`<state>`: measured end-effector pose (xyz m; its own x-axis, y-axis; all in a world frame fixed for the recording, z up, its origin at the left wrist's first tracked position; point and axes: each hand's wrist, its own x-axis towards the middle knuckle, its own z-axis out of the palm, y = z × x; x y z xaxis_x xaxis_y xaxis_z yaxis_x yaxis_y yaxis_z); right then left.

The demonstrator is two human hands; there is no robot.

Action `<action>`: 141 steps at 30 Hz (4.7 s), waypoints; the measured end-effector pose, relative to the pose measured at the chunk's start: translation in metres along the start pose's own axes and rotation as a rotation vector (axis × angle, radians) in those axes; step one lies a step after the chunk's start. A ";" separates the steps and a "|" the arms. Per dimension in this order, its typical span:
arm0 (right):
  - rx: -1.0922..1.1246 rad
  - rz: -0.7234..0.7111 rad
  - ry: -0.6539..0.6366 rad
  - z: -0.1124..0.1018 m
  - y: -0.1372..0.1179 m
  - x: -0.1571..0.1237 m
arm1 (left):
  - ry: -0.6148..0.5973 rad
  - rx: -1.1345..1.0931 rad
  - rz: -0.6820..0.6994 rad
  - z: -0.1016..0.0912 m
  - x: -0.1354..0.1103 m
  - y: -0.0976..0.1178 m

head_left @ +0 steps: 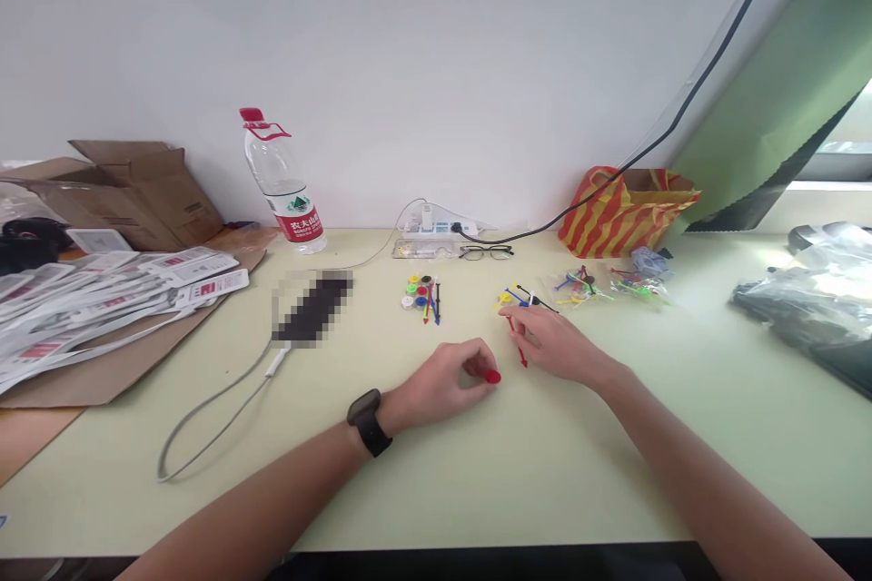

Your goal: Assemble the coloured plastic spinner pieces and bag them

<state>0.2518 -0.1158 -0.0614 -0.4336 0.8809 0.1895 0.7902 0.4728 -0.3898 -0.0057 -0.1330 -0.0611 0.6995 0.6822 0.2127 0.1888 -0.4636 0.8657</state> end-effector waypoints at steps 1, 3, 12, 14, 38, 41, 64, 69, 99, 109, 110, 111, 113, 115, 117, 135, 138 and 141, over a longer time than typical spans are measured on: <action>-0.001 0.007 -0.008 -0.001 0.001 -0.001 | 0.037 -0.014 -0.024 -0.002 0.002 -0.003; 0.002 0.022 -0.024 -0.003 0.003 -0.002 | 0.100 -0.042 -0.066 -0.007 0.006 -0.010; 0.055 -0.041 0.018 0.006 0.003 0.001 | 0.191 -0.226 -0.165 -0.016 0.014 -0.027; 0.063 -0.058 0.026 0.008 0.001 0.001 | 0.187 -0.222 -0.165 -0.015 0.013 -0.028; 0.544 -0.008 0.275 0.008 -0.016 0.008 | 0.259 -0.289 -0.198 -0.016 0.016 -0.029; 0.598 0.006 0.281 0.008 -0.019 0.009 | 0.276 -0.279 -0.192 -0.015 0.017 -0.028; 0.875 0.011 0.020 0.012 -0.040 0.006 | 0.160 -0.144 -0.090 -0.008 0.011 -0.015; 0.821 -0.016 0.033 0.010 -0.040 0.006 | 0.150 -0.111 -0.076 -0.008 0.010 -0.014; 0.714 0.048 0.153 0.009 -0.032 0.009 | 0.172 -0.474 -0.125 -0.016 0.013 -0.011; 0.573 0.062 0.360 0.010 -0.030 0.005 | 0.236 -0.479 -0.125 -0.015 0.017 -0.012; 0.605 0.053 0.338 0.010 -0.032 0.005 | 0.247 -0.477 -0.128 -0.016 0.017 -0.013; 0.638 0.049 0.316 0.010 -0.034 0.004 | 0.262 -0.474 -0.131 -0.016 0.017 -0.013; 0.688 0.058 0.298 0.011 -0.038 0.004 | 0.294 -0.470 -0.138 -0.016 0.017 -0.015; 0.736 0.083 0.274 0.011 -0.041 0.003 | 0.315 -0.468 -0.146 -0.017 0.017 -0.016; 0.798 0.120 0.179 0.010 -0.042 0.002 | 0.324 -0.467 -0.156 -0.017 0.017 -0.016; 0.688 0.052 -0.027 0.019 -0.037 0.003 | 0.131 -0.408 -0.176 -0.015 0.015 -0.024; 0.680 0.049 -0.056 0.017 -0.038 0.003 | 0.119 -0.400 -0.189 -0.016 0.016 -0.024; 0.671 0.032 -0.074 0.017 -0.037 0.003 | 0.085 -0.345 -0.191 -0.017 0.016 -0.022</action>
<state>0.2135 -0.1316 -0.0620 -0.4618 0.8794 0.1161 0.3734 0.3115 -0.8738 -0.0103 -0.1026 -0.0689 0.6121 0.7887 0.0578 0.0575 -0.1173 0.9914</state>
